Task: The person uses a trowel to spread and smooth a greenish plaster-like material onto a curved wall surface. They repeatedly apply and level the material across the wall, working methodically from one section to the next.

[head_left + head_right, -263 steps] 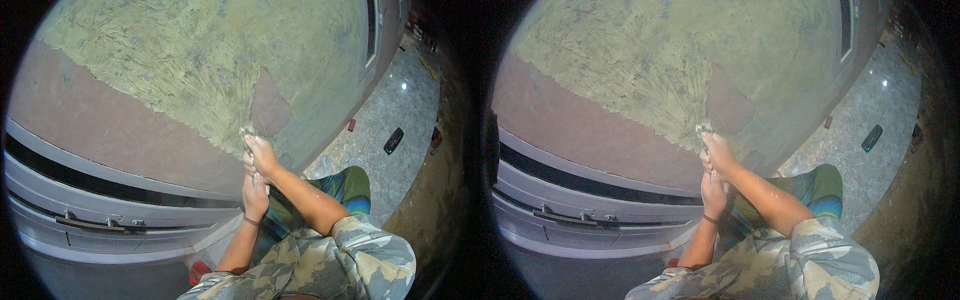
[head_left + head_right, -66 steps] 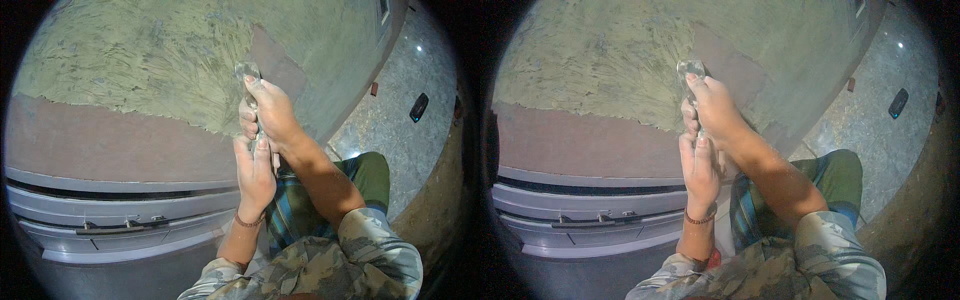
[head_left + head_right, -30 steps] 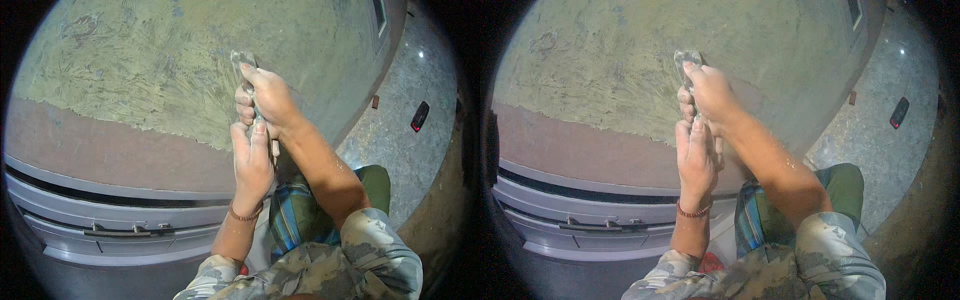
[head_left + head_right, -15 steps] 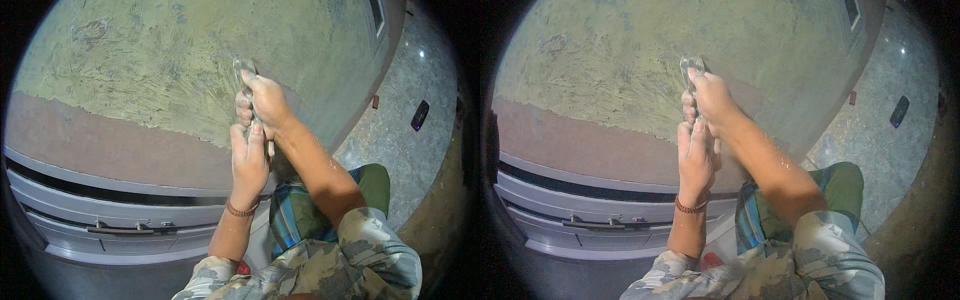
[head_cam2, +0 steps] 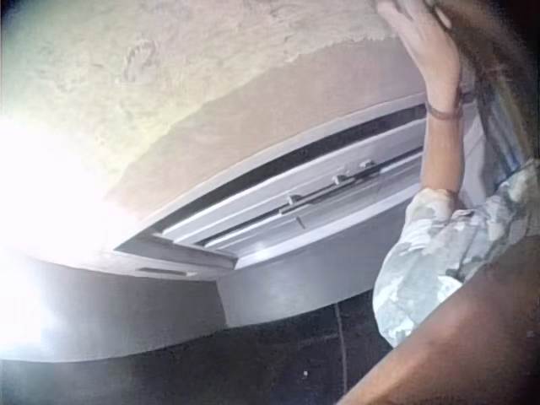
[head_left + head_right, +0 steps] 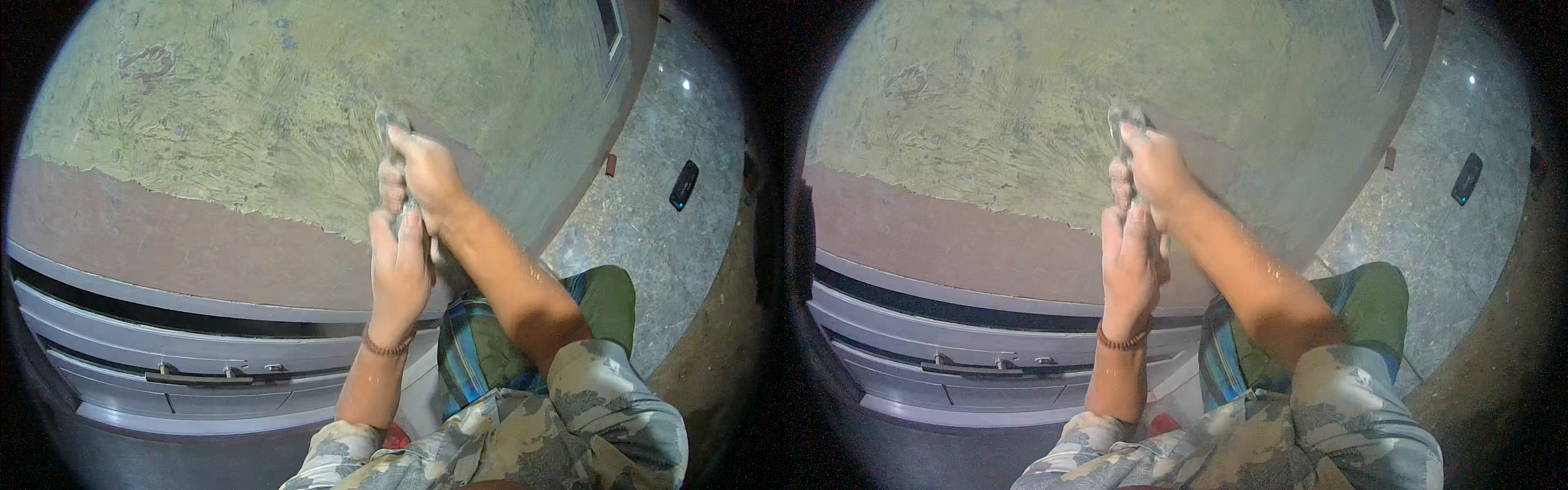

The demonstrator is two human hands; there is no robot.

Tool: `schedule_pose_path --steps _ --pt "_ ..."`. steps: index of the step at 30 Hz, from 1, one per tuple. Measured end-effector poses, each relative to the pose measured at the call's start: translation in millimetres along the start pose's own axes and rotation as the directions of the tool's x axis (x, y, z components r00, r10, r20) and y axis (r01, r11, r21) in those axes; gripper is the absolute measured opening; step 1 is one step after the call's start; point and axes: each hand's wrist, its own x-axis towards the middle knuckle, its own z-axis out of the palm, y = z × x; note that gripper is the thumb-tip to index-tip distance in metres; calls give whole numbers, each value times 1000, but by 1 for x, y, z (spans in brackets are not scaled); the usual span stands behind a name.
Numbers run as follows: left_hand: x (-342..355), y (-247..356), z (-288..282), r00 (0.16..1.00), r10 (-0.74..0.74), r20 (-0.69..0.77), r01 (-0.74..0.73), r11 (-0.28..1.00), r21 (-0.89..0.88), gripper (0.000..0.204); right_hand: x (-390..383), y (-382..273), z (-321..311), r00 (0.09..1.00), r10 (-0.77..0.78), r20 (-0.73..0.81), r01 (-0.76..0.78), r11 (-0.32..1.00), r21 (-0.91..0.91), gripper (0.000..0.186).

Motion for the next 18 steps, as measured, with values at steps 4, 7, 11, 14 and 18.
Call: schedule_pose_path --steps 4,7,11,14,18 --pt "0 2 0 989 -148 26 150 981 -121 17 -3 -4 4 1000 9 8 -9 1000 -9 25" --pt "0 5 0 995 -90 50 97 981 -166 17 -6 -6 5 1000 26 -13 -26 999 19 26" --pt "2 10 4 987 -156 24 158 975 -154 16 -6 -9 6 997 71 -12 -71 997 -6 26" --pt "3 11 6 991 -130 4 130 984 -123 17 -4 -7 5 996 -82 46 81 997 19 24" --pt "4 10 8 993 -121 16 122 984 -127 18 -2 -6 3 998 48 -35 -49 998 -32 25"
